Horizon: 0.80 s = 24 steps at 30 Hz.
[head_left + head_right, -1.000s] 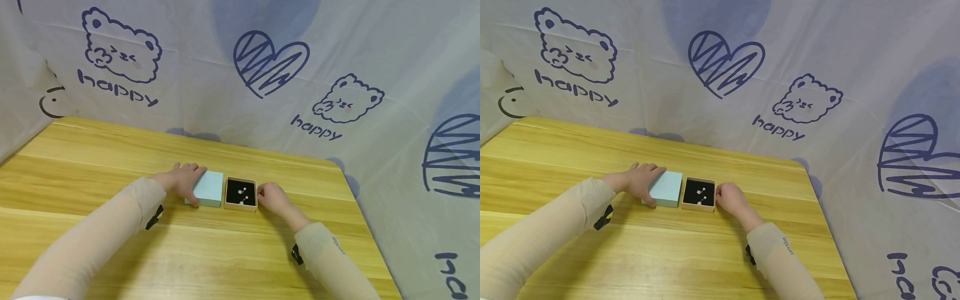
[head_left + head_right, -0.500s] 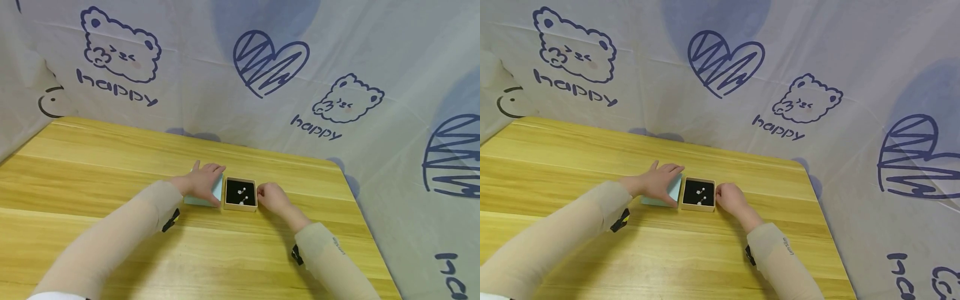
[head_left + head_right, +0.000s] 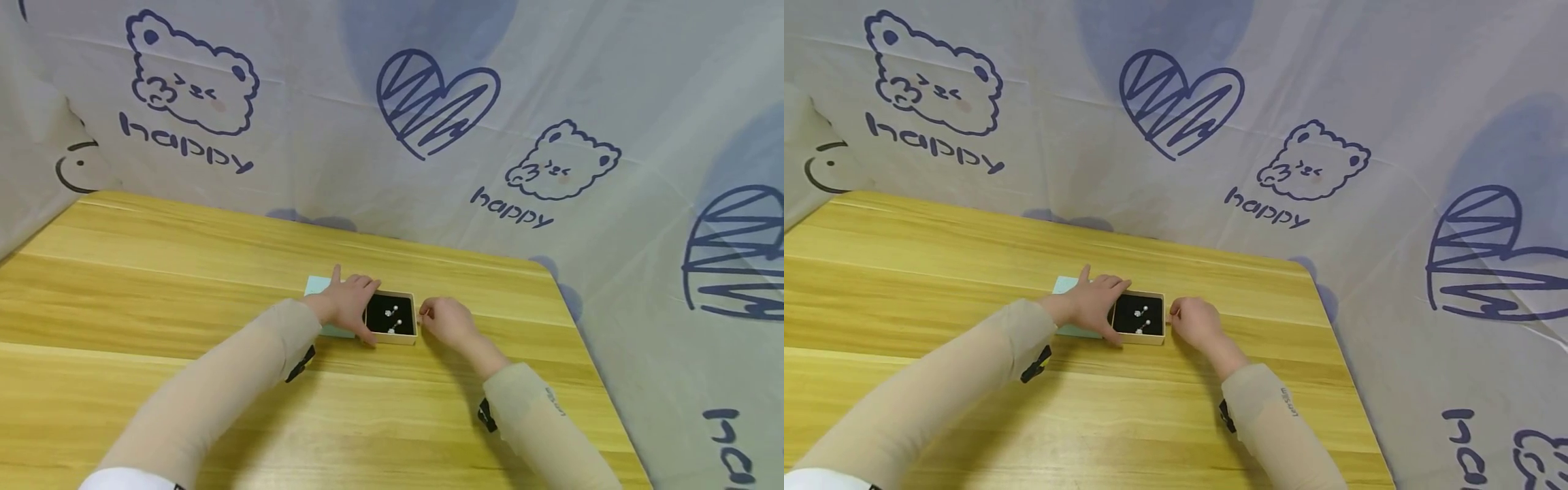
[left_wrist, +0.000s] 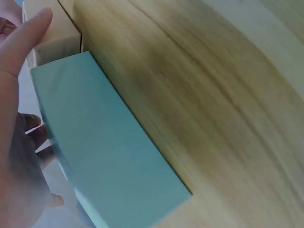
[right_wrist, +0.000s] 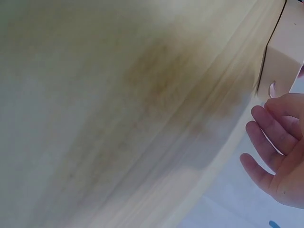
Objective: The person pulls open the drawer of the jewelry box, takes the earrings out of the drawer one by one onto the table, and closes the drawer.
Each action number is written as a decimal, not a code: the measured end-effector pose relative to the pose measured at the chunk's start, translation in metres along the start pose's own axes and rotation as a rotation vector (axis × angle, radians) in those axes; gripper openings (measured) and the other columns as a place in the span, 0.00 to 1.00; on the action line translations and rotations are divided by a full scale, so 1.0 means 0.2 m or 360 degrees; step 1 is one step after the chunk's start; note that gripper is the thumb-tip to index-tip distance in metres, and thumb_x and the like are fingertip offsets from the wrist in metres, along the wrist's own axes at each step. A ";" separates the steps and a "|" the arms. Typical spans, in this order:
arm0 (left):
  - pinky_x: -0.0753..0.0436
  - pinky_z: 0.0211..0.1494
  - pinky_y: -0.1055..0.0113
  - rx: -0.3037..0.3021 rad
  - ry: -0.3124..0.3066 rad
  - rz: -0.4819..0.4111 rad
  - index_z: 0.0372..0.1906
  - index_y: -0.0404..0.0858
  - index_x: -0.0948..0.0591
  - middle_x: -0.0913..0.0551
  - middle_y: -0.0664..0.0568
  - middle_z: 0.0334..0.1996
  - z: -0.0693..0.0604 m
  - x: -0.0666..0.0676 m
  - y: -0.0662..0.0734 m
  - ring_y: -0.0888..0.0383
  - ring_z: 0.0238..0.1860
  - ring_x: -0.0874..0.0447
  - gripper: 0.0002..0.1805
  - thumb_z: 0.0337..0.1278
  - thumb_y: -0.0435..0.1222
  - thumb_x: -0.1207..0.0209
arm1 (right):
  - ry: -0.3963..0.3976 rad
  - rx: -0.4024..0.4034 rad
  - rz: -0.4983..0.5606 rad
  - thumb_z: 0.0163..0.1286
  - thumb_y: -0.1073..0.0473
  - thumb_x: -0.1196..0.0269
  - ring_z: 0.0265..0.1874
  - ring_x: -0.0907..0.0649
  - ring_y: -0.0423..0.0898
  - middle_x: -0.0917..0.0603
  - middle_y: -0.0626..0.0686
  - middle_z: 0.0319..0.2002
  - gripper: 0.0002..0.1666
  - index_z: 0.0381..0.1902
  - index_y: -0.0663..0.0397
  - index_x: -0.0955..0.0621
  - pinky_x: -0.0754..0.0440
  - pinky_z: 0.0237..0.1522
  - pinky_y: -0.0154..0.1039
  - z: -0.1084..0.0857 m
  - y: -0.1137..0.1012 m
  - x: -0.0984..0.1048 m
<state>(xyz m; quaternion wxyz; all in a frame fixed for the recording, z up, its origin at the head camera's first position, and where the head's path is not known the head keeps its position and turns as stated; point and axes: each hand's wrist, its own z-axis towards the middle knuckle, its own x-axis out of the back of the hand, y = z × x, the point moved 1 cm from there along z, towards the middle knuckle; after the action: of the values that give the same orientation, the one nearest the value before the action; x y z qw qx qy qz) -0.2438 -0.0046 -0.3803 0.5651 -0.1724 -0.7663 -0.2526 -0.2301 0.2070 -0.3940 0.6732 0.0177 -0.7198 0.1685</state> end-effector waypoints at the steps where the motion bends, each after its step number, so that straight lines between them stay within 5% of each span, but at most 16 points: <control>1: 0.63 0.69 0.33 0.0004 -0.0003 0.0008 0.73 0.37 0.48 0.44 0.44 0.71 0.00 0.00 0.00 0.45 0.72 0.48 0.61 0.38 0.66 0.37 | -0.0008 -0.0005 0.0000 0.64 0.60 0.39 0.28 0.21 0.44 0.15 0.52 0.32 0.08 0.37 0.55 0.16 0.22 0.31 0.39 0.00 0.00 0.00; 14: 0.63 0.68 0.32 0.0034 0.0039 0.0054 0.70 0.41 0.41 0.38 0.47 0.69 0.03 -0.02 0.00 0.48 0.71 0.44 0.56 0.36 0.66 0.37 | 0.0113 0.0022 0.0028 0.63 0.62 0.40 0.42 0.18 0.52 0.14 0.54 0.38 0.09 0.39 0.56 0.16 0.19 0.44 0.46 0.01 0.00 0.02; 24: 0.63 0.69 0.32 0.0042 0.0078 0.0050 0.69 0.42 0.38 0.35 0.48 0.68 0.04 -0.03 -0.01 0.48 0.70 0.43 0.56 0.34 0.67 0.36 | 0.0208 0.0258 0.0016 0.62 0.64 0.39 0.42 0.20 0.50 0.14 0.54 0.39 0.10 0.40 0.57 0.15 0.21 0.48 0.45 0.05 -0.09 0.04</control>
<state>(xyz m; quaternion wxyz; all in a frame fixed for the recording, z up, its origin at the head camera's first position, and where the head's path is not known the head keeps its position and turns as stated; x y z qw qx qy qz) -0.2497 -0.0013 -0.3877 0.5899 -0.1707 -0.7527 -0.2375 -0.2371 0.1897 -0.3826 0.7143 0.0574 -0.6584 0.2304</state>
